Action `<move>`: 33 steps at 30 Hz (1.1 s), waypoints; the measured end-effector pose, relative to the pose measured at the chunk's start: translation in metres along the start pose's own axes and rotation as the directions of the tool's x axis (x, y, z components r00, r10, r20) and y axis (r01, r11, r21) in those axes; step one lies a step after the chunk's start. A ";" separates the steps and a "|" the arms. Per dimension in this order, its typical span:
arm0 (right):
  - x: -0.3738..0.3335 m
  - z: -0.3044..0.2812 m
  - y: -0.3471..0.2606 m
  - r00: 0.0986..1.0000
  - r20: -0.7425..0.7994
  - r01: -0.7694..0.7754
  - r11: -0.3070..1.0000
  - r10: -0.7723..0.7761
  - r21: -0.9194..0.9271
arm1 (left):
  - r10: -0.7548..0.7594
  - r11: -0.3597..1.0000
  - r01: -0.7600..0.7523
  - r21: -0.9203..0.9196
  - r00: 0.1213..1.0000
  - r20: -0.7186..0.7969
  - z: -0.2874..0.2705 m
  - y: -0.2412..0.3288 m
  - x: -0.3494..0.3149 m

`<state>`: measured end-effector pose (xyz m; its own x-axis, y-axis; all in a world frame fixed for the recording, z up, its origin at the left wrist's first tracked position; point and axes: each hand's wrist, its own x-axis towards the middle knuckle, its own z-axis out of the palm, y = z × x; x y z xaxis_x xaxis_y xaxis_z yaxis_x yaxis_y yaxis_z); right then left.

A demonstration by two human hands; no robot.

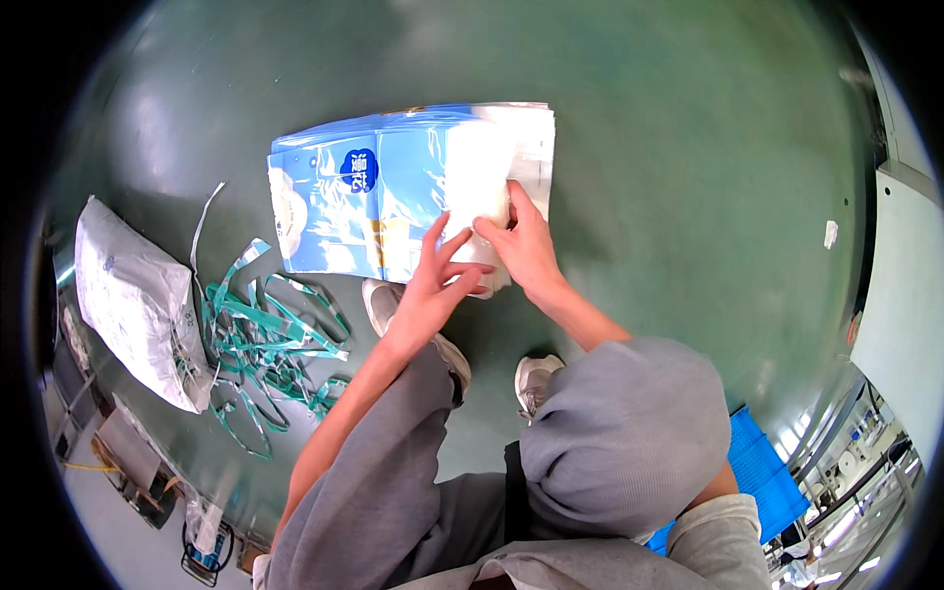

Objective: The person picks up plastic packages from the floor, gathers them into a stack, and uses green tape to bind them together. They then place the bundled packages onto a rack.

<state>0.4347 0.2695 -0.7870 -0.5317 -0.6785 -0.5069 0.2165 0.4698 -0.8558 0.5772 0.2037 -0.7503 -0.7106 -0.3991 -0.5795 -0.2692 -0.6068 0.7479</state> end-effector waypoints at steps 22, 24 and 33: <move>0.006 -0.012 -0.012 0.802 0.534 -0.566 0.628 0.269 0.533 | 0.373 0.491 -0.288 0.822 0.922 0.100 -0.056 0.008 0.041; 0.005 -0.013 -0.009 0.803 0.502 -0.577 0.626 0.320 0.524 | 0.326 0.516 -0.281 0.810 0.938 0.118 -0.059 0.008 0.041; 0.017 -0.026 -0.007 0.769 0.486 -0.626 0.644 0.415 0.439 | 0.431 0.355 -0.425 0.832 0.865 0.258 -0.060 0.005 0.062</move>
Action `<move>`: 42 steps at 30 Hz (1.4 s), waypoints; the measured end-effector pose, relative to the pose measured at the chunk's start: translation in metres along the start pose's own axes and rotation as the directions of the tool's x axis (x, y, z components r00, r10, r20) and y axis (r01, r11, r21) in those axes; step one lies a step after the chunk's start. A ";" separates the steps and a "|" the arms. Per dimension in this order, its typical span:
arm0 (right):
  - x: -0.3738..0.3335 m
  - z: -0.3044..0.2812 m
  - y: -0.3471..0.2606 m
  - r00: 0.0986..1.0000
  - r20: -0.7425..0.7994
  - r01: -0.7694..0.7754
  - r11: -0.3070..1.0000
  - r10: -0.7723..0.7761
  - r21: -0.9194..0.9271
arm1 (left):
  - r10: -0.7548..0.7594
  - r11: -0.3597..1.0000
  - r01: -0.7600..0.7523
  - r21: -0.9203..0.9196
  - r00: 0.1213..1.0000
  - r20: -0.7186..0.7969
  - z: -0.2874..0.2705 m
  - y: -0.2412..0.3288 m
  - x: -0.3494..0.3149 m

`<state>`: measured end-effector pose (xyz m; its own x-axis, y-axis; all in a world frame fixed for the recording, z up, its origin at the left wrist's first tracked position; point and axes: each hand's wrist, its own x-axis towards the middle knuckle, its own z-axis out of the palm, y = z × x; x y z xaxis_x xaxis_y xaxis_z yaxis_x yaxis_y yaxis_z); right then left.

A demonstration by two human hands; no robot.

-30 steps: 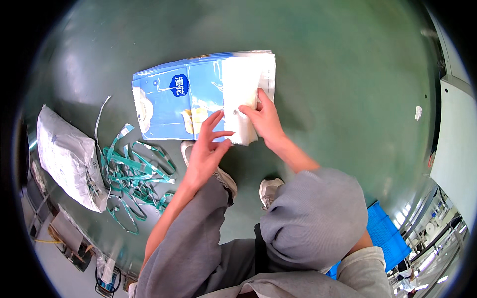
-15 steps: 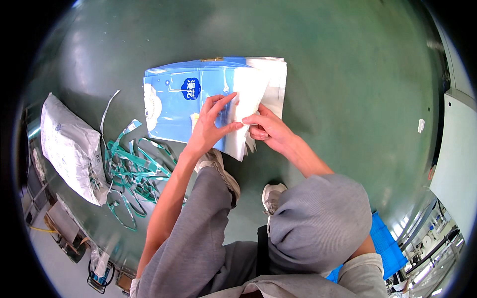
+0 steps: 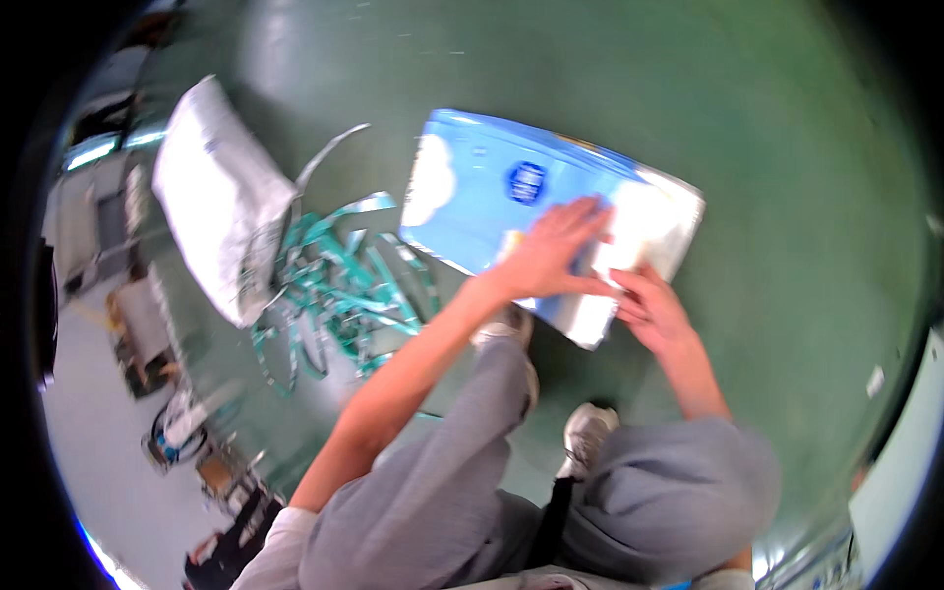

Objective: The person picks up plastic packages from the floor, gathers them into a stack, and uses green tape to bind them together. They then place the bundled packages onto a rack.

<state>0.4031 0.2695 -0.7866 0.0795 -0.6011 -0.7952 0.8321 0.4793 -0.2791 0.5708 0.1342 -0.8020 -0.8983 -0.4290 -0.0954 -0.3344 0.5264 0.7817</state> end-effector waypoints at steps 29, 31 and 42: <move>0.002 0.027 -0.018 0.943 0.269 -0.238 0.963 0.197 0.128 | -0.249 0.929 0.271 0.253 0.962 -0.114 -0.018 -0.047 -0.070; -0.007 0.044 -0.015 0.931 0.329 -0.238 0.945 0.157 0.222 | -0.294 0.955 0.297 0.005 0.947 -0.127 -0.019 -0.039 -0.064; -0.010 0.062 -0.006 0.841 0.467 -0.386 0.908 0.274 0.163 | -0.115 0.937 0.049 -0.347 0.978 -0.172 -0.033 -0.003 -0.040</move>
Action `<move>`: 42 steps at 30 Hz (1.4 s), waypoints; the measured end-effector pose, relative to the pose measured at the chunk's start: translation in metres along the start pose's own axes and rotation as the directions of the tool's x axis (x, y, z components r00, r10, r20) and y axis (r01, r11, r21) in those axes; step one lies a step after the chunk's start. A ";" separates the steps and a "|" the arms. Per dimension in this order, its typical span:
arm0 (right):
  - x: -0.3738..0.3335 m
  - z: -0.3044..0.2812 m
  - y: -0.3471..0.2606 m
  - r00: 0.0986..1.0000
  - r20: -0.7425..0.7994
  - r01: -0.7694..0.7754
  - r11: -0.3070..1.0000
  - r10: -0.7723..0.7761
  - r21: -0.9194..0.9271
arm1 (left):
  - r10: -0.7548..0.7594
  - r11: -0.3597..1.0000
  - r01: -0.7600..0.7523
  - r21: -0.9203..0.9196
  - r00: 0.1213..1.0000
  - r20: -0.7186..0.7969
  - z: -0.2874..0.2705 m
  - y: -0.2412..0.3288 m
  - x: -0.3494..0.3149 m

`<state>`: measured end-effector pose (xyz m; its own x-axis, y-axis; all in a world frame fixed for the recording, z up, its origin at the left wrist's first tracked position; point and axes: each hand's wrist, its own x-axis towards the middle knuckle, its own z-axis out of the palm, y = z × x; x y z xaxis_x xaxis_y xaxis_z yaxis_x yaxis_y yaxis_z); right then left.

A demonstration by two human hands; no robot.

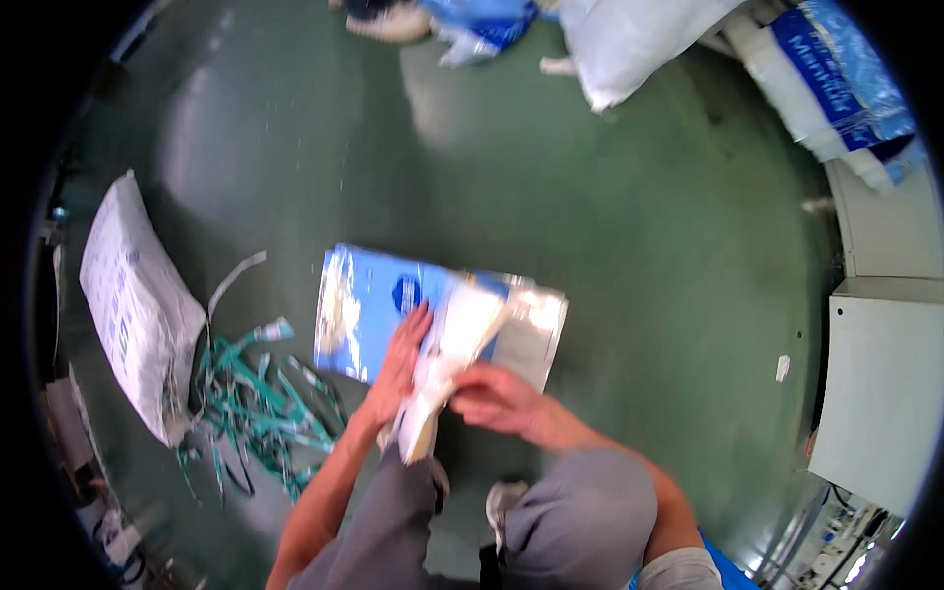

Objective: The person picks up plastic packages from the floor, gathers them into a stack, and uses green tape to bind them together. They then place the bundled packages onto a rack.

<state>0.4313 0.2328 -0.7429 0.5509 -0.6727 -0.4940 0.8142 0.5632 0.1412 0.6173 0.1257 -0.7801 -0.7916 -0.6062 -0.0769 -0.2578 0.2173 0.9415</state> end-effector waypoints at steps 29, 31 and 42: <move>-0.049 -0.011 -0.029 0.946 -0.215 0.184 0.950 -0.240 -0.253 | -0.050 0.840 0.023 0.542 0.998 0.034 0.040 -0.049 -0.005; -0.054 -0.007 -0.027 0.934 -0.246 0.210 0.955 -0.259 -0.210 | -0.091 0.791 0.076 0.608 0.996 -0.007 0.037 -0.056 -0.014; -0.103 -0.010 -0.031 0.902 -0.114 0.415 0.909 -0.416 -0.038 | -0.447 0.702 0.548 0.455 0.836 -0.318 -0.009 -0.068 -0.039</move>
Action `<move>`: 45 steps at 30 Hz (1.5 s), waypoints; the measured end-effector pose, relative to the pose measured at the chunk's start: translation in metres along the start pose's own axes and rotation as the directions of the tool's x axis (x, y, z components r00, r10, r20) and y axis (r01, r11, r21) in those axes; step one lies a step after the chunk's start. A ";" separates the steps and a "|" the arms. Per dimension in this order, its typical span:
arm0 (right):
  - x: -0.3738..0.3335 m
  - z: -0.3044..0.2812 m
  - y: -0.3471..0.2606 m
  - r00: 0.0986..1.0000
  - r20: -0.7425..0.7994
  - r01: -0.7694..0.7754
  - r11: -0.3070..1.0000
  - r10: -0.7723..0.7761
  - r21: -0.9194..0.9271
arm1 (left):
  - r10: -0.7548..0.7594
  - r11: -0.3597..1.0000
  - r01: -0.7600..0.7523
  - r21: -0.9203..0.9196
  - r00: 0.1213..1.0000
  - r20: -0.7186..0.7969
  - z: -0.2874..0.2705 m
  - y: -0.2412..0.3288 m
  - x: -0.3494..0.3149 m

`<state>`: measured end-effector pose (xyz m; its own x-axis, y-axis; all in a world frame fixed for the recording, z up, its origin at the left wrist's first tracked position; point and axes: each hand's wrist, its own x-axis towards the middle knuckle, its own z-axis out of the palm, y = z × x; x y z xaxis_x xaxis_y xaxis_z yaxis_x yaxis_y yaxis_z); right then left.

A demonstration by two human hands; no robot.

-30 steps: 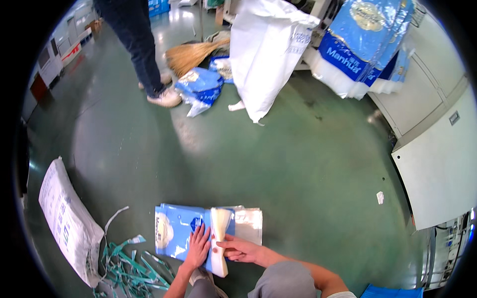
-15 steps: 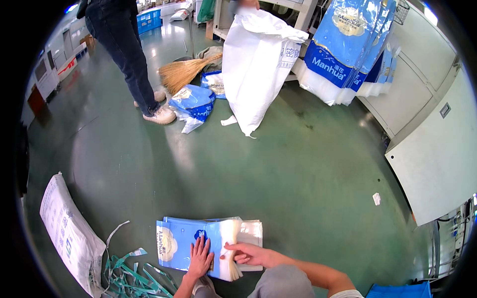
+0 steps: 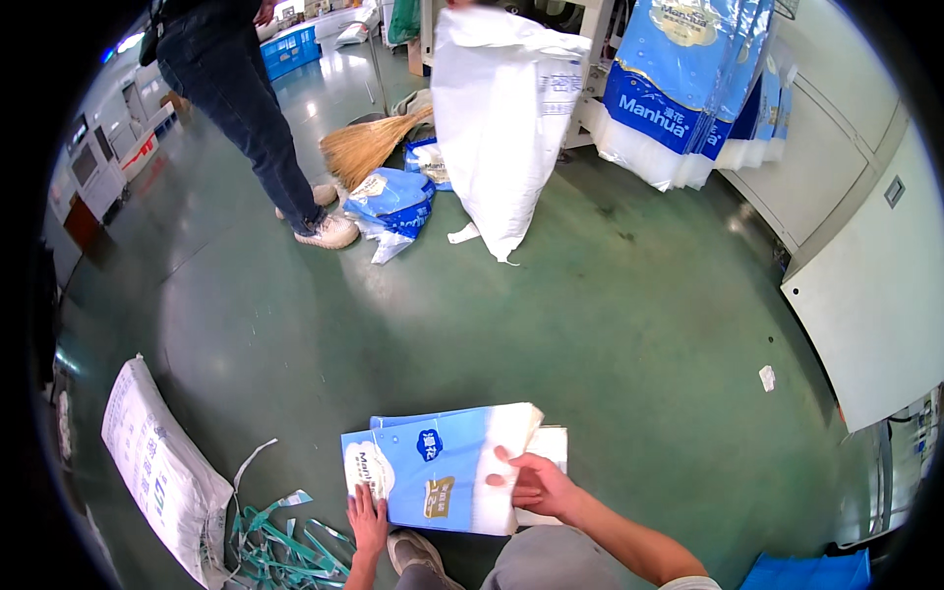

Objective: The person picks up plastic packages from the floor, gathers them into a stack, and uses green tape to bind them together. They then place the bundled packages onto a rack.

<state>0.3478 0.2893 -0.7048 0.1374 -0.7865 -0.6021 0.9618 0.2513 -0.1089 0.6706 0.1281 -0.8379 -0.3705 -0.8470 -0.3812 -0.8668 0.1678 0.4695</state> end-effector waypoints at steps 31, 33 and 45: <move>-0.341 0.013 0.039 0.323 -0.381 0.945 0.316 -0.866 0.083 | 0.661 0.594 -0.627 0.504 0.738 0.139 -0.281 0.312 0.212; -0.335 0.013 0.048 0.330 -0.278 0.941 0.337 -0.902 0.022 | 0.786 0.553 -0.692 0.463 0.619 -0.014 -0.279 0.390 0.257; -0.247 0.071 0.097 0.267 -0.622 0.963 0.184 -0.736 0.195 | 0.891 0.417 -0.665 0.619 0.165 -0.423 -0.297 0.682 0.402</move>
<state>0.4245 0.4682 -0.5101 -0.8184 -0.0438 -0.5730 0.3559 -0.8215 -0.4455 0.0294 -0.2479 -0.4349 -0.6925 -0.2032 0.6922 -0.3215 0.9459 -0.0440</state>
